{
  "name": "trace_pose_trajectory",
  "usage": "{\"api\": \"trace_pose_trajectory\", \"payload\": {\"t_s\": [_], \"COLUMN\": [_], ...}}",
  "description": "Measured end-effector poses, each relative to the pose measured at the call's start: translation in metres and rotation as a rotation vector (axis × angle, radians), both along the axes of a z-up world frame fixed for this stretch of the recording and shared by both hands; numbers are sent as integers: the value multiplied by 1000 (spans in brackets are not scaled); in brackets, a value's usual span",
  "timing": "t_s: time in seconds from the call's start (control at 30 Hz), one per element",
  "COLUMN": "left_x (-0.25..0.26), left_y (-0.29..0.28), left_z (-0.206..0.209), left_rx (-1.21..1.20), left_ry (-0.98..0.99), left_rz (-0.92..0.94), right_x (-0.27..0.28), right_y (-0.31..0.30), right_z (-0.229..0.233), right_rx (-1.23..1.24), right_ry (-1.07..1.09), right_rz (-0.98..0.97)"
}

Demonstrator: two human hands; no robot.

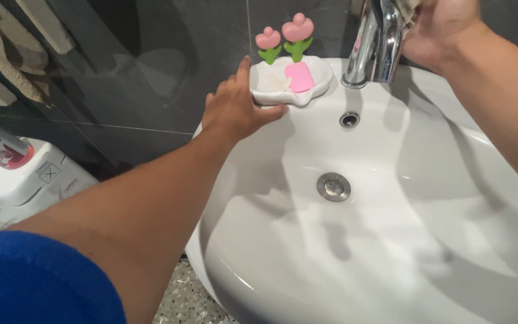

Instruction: The person wipes the inside and edges of a bathroom sink with a cloth, scrubs the faucet and drain area, rinses the cloth under running water, and continues wiping the porcelain surfaces.

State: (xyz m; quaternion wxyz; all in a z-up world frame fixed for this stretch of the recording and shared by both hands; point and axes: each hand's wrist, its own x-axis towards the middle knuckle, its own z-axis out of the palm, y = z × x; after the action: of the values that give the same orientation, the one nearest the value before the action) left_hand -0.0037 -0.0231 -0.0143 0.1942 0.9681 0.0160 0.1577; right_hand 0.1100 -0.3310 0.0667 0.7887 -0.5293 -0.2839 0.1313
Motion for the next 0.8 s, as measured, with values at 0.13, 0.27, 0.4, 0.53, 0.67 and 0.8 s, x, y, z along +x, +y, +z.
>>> {"api": "trace_pose_trajectory", "payload": {"t_s": [0.13,0.27,0.4,0.53,0.67,0.8], "left_x": [-2,-2,-1,-1,-4,-7], "left_y": [1,1,2,2,0,0], "left_z": [0,1,0,-1,2,3], "left_rx": [7,2,-4,-2,-3,-3], "left_ry": [2,-7,-6,-12,-4,-3], "left_rz": [2,1,-2,-3,-10,-7], "right_x": [11,12,-7,-19,-23,-20], "right_y": [7,19,8,-12,-31,-40], "right_z": [-12,-39,-64,-79,-88,-89], "right_rx": [-185,-335,-600,-904,-1274,-1624], "right_ry": [0,191,9,-107,-565,-723], "right_rz": [-160,-303,-486,-576,-707,-728]}}
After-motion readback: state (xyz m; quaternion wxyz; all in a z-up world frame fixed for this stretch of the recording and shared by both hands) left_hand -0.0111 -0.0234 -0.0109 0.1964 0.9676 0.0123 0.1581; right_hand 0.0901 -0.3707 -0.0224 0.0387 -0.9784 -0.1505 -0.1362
